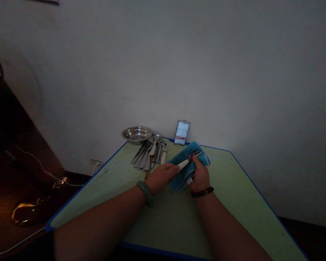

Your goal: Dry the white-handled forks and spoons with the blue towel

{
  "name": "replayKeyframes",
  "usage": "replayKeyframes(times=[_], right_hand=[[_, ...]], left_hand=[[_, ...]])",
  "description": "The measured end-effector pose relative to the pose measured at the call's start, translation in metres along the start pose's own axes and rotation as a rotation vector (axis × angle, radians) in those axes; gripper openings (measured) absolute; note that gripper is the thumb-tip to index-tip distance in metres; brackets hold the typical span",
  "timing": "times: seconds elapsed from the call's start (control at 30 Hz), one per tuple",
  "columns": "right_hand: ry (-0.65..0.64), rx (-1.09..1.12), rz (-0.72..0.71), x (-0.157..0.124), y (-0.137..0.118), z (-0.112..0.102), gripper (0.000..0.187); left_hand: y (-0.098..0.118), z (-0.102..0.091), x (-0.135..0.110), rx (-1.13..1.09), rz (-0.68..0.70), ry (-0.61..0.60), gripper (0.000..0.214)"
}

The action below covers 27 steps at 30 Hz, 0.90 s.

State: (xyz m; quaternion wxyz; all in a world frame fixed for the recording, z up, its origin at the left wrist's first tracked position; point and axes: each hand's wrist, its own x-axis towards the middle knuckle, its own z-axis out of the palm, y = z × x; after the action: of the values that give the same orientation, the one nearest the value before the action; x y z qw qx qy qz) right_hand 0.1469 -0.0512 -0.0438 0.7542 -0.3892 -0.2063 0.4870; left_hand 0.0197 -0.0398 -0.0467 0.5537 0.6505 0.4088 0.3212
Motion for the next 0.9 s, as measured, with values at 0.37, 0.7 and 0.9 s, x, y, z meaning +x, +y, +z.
replayKeyframes(times=[0.37, 0.7, 0.9], right_hand=[[0.030, -0.006, -0.045, 0.005, 0.002, -0.005, 0.032], [0.027, 0.110, -0.004, 0.006, -0.001, -0.002, 0.028], [0.049, 0.134, 0.000, 0.007, -0.001, -0.002, 0.029]], left_hand=[[0.002, -0.001, 0.000, -0.025, -0.051, 0.030, 0.029], [0.008, -0.003, -0.003, -0.057, -0.090, 0.052, 0.028], [0.004, -0.006, -0.001, -0.008, -0.023, 0.084, 0.029]])
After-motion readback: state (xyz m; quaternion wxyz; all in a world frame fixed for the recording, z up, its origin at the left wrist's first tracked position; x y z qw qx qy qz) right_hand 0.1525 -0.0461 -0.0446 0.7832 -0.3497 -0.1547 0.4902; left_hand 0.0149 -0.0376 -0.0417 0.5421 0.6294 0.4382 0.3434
